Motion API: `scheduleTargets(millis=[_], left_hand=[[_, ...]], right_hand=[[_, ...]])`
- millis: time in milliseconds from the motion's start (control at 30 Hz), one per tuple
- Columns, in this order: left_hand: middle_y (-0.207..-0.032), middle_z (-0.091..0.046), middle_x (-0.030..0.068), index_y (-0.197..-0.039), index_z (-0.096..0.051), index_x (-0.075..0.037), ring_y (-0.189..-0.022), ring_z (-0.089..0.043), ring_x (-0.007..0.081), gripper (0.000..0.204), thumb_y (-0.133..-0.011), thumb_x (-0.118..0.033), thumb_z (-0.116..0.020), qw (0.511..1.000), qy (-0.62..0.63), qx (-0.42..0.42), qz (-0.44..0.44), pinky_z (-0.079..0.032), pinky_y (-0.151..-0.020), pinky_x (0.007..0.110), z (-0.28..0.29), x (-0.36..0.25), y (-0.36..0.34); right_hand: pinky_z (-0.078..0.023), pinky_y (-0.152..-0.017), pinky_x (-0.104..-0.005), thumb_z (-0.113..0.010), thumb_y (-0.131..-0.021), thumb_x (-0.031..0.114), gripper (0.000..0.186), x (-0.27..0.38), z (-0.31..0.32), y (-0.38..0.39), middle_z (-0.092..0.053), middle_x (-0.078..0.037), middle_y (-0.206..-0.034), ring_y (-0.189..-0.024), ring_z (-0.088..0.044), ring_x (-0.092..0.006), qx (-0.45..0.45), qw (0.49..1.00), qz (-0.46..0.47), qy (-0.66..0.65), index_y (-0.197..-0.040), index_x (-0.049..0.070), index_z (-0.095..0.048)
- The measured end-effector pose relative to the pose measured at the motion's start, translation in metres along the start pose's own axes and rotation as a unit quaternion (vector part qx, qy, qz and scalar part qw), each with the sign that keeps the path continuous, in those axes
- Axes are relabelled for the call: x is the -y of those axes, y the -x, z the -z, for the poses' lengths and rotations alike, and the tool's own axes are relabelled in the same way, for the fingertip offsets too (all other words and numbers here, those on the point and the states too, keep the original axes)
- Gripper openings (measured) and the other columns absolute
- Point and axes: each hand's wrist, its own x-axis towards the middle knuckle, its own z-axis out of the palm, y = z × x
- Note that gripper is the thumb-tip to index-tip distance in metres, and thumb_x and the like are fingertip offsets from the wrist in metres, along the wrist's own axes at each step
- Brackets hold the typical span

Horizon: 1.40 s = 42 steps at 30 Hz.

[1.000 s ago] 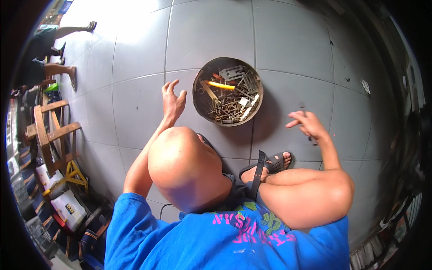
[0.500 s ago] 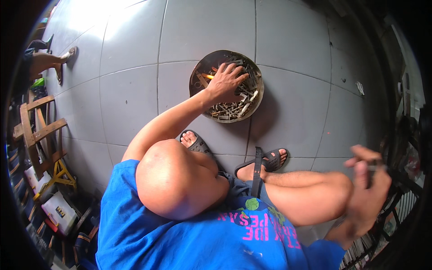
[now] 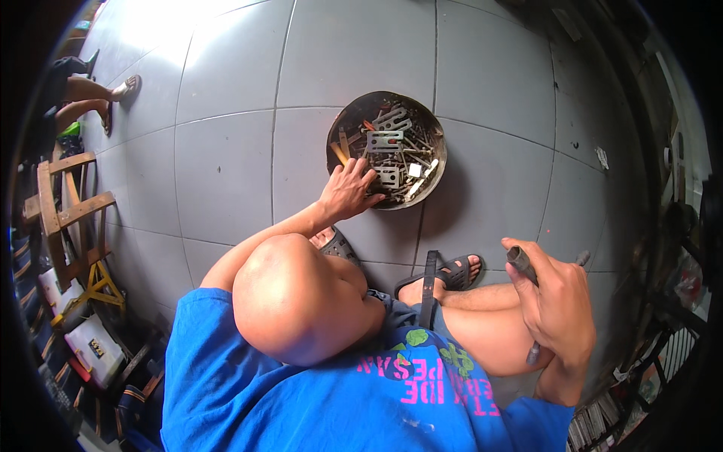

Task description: The person selects a wrench and bolts from a tin container and then uses the wrench to tighten a bolt on a screen printing frame on a long table.

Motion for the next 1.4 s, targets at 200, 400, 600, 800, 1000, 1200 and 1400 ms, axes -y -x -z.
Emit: scheduleTargets(millis=[200,400,600,800,1000,1200,1400], left_hand=[[-0.123,-0.05,0.0161,-0.112,-0.06,-0.006,-0.118,-0.046,0.032,0.052,-0.082,-0.046,-0.073,0.996,-0.034,-0.083,-0.003,-0.043,-0.09,0.043,0.006,-0.016,-0.007],[-0.123,-0.053,0.0155,-0.131,-0.055,-0.007,-0.115,-0.05,0.0336,0.069,-0.079,-0.048,-0.074,0.976,0.004,-0.209,0.058,-0.042,-0.091,0.047,0.02,0.0,-0.113],[-0.12,-0.053,0.0149,-0.129,-0.057,-0.007,-0.112,-0.051,0.0336,0.068,-0.079,-0.05,-0.073,0.993,0.021,-0.072,0.089,-0.043,-0.089,0.049,0.021,-0.021,-0.095],[-0.125,-0.052,0.0121,-0.115,-0.067,-0.011,-0.113,-0.048,0.034,0.053,-0.078,-0.048,-0.074,0.995,-0.025,-0.028,-0.089,-0.037,-0.107,0.052,0.006,-0.055,-0.021],[-0.15,-0.037,0.0161,-0.131,-0.059,-0.012,-0.136,-0.033,0.0416,0.068,-0.075,-0.045,-0.077,0.991,0.003,-0.027,-0.13,-0.024,-0.117,0.061,0.007,-0.058,-0.01],[-0.158,-0.032,0.0154,-0.134,-0.058,-0.015,-0.147,-0.026,0.0401,0.059,-0.082,-0.036,-0.077,0.973,0.174,-0.118,-0.092,-0.021,-0.118,0.063,0.032,-0.037,0.016],[-0.107,-0.071,0.0175,-0.127,-0.059,-0.003,-0.081,-0.073,0.0227,0.051,-0.089,-0.033,-0.073,0.832,0.34,-0.191,0.396,-0.057,-0.073,0.036,0.036,0.073,0.066]], right_hand=[[-0.049,-0.064,-0.0434,-0.063,-0.094,0.011,0.022,-0.006,-0.004,-0.006,-0.068,-0.022,-0.086,-0.076,-0.066,-0.0416,0.002,1.0,-0.007,0.01,-0.114,0.002,-0.065],[-0.048,-0.063,-0.0416,-0.061,-0.096,0.013,0.022,-0.004,-0.006,-0.004,-0.066,-0.021,-0.08,-0.068,-0.065,-0.038,0.003,1.0,-0.022,0.017,-0.113,0.001,-0.065],[-0.046,-0.059,-0.0375,-0.06,-0.097,0.013,0.022,-0.006,-0.006,0.003,-0.06,-0.017,-0.068,-0.058,-0.06,-0.0283,-0.001,0.998,-0.057,0.003,-0.115,0.001,-0.066],[-0.045,-0.057,-0.0354,-0.057,-0.099,0.011,0.023,-0.016,-0.007,-0.001,-0.058,-0.013,-0.063,-0.056,-0.059,-0.0235,-0.034,0.997,-0.063,0.017,-0.117,0.0,-0.066],[-0.048,-0.063,-0.0449,-0.062,-0.094,0.01,0.023,-0.016,-0.001,-0.005,-0.067,-0.022,-0.083,-0.074,-0.066,-0.0416,-0.014,0.996,-0.092,0.013,-0.115,0.003,-0.064],[-0.049,-0.061,-0.0397,-0.062,-0.092,0.009,0.019,-0.022,0.006,-0.015,-0.066,-0.019,-0.074,-0.067,-0.068,-0.0348,0.048,0.995,-0.083,-0.026,-0.107,0.0,-0.066],[-0.042,-0.054,-0.0305,-0.064,-0.092,0.02,0.024,-0.044,0.025,-0.068,-0.057,-0.008,-0.056,-0.056,-0.058,-0.0135,0.124,0.988,-0.071,-0.053,-0.088,-0.004,-0.066]])
